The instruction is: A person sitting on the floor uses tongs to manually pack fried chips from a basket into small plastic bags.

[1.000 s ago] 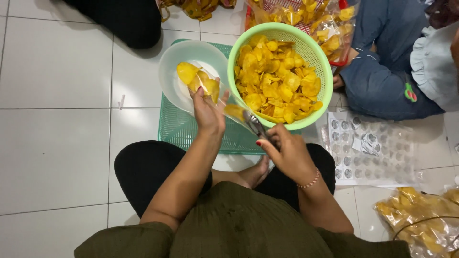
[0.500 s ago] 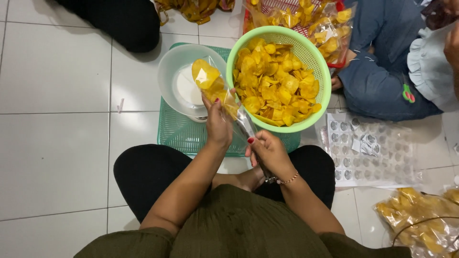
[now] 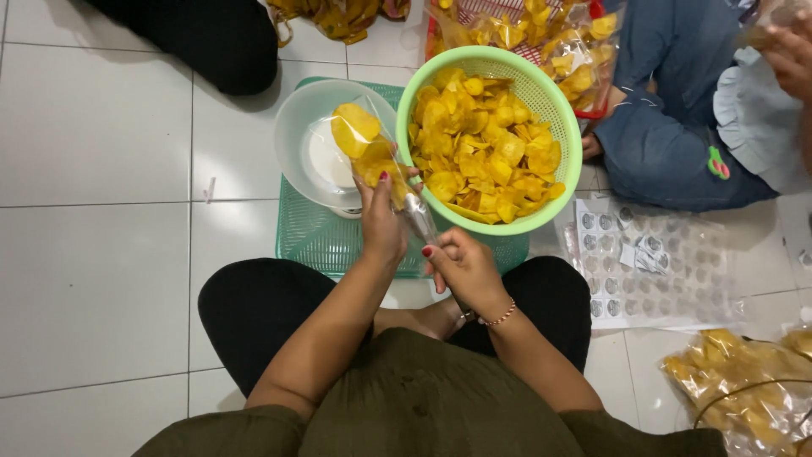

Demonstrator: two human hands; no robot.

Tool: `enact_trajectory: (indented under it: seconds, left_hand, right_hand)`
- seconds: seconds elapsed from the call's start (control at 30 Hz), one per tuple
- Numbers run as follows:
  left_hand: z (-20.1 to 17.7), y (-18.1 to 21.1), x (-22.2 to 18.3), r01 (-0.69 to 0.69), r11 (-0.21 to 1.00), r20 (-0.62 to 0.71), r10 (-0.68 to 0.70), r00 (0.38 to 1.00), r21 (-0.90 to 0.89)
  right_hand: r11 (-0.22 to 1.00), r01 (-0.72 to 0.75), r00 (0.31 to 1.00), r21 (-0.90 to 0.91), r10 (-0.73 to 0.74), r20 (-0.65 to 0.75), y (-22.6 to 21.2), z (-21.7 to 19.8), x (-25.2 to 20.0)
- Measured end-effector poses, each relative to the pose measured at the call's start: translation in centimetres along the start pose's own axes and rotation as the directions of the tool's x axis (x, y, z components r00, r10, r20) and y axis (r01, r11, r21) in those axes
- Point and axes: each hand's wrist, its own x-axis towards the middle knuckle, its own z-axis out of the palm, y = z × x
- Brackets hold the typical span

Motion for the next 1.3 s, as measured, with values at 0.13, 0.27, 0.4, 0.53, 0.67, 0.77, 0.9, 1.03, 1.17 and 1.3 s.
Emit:
enact_trajectory:
  seconds: [0.13,0.27,0.4,0.53,0.67,0.77,0.9,1.03,1.17,1.3]
  left_hand:
    - [-0.9,0.0,0.7,0.005,0.999,-0.011,-0.005,1.000,0.052]
    - [-0.8,-0.4,0.6,0.035,0.999,-0.008,-0.035,0.999,0.037]
    - [-1.8,-1.3,0.6,0.061,0.997,0.002,-0.062,0.998,0.052]
    - [-1.9,-1.2,1.3,0.070,0.997,-0.063,-0.068,0.996,0.026]
    - [-2.6,0.7,3.1,0.080,0.994,-0.148,-0.090,0.985,-0.071]
    - [-4.6,0.9,4.9,0.111,0.986,-0.179,-0.132,0.975,-0.124]
    - [-6.0,-0.1,6.1,0.192,0.954,-0.181,-0.236,0.955,-0.231]
    - [-6.0,-0.2,6.1,0.278,0.907,-0.144,-0.335,0.931,-0.316]
    - [-5.6,0.7,5.9,0.328,0.885,-0.108,-0.381,0.918,-0.330]
    - [-7.5,0.8,7.3,0.388,0.847,-0.070,-0.440,0.895,-0.364]
  right_hand:
    - [0.999,-0.030,0.999,-0.025,0.030,0.013,-0.2,0.0,-0.2]
    - [1.000,-0.018,1.000,-0.002,0.018,0.010,-0.4,0.1,0.1]
    - [1.000,-0.006,1.000,-0.012,0.006,0.020,-0.2,0.9,0.4]
    - [1.000,0.003,0.999,0.004,-0.003,0.038,-0.5,0.9,0.7]
    - [0.952,0.093,0.989,-0.291,-0.055,0.137,-3.1,-0.2,-0.8]
    - [0.907,0.116,0.990,-0.405,-0.071,0.126,-4.3,-1.8,-1.7]
    - [0.927,0.170,0.979,-0.333,-0.198,-0.051,-2.4,-3.1,-1.1]
    - [0.877,0.317,0.907,-0.360,-0.392,-0.157,-3.6,-1.3,1.1]
    - [0.898,0.325,0.903,-0.297,-0.388,-0.183,-3.1,0.5,3.3]
    - [0.923,0.300,0.906,-0.242,-0.355,-0.231,-4.2,0.7,3.6]
